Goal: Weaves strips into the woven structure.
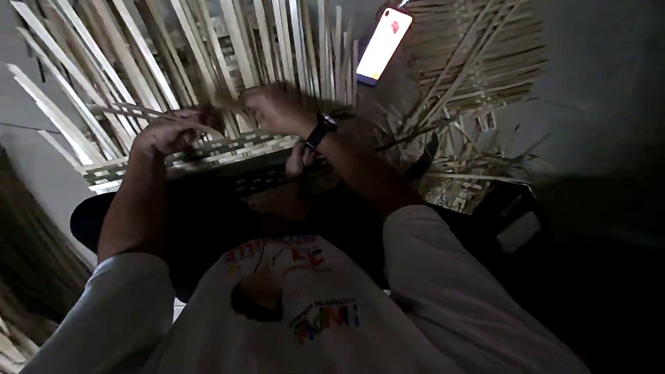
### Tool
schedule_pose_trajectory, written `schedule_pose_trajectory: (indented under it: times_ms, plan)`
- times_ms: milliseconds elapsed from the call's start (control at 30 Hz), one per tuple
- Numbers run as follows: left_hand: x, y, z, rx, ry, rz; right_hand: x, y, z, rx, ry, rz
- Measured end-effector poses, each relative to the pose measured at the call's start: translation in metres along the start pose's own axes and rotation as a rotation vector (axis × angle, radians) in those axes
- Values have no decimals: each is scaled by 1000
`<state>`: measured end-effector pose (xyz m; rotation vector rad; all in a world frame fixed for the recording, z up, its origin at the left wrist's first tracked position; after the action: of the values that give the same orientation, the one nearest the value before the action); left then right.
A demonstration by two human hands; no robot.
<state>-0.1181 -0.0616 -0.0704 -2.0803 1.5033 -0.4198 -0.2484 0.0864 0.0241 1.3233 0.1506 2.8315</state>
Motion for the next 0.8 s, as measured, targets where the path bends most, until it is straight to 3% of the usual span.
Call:
schedule_pose_trajectory:
  times_ms: [100, 133, 167, 300, 367, 433, 500, 667, 800]
  plan:
    - [-4, 2, -7, -4, 46, -79, 0, 10, 53, 459, -397, -10]
    - [-9, 0, -12, -33, 119, -119, 4, 14, 67, 525, -456, -13]
    - [-10, 0, -14, -72, 192, -156, 8, 21, 72, 478, -486, 49]
    - [-18, -22, -21, -336, 332, -273, 32, 33, 12, -237, -256, 331]
    - [-19, -37, -17, -393, 435, -423, 26, 29, -28, -371, -121, 328]
    - [-23, -47, -8, -243, 602, -596, 15, 25, -44, -407, -231, 307]
    - [-37, -47, 8, -90, 745, -615, 4, 20, -48, -392, -337, 274]
    - [-68, -39, 24, -201, 1132, -537, -15, -5, -57, -386, -322, 221]
    - [-62, -26, 19, -125, 1103, -543, -25, -27, -68, -416, -219, 154]
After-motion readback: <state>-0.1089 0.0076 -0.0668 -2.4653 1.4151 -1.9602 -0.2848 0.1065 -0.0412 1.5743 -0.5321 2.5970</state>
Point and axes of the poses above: each hand's wrist, its own y-axis towards the middle knuckle, its own x-axis out of the back of the hand, z = x × y, the point moved 8 cm from there along y, towards the middle knuckle, and after that the axes turned 8 degrees about x, right-handed, at the moved point
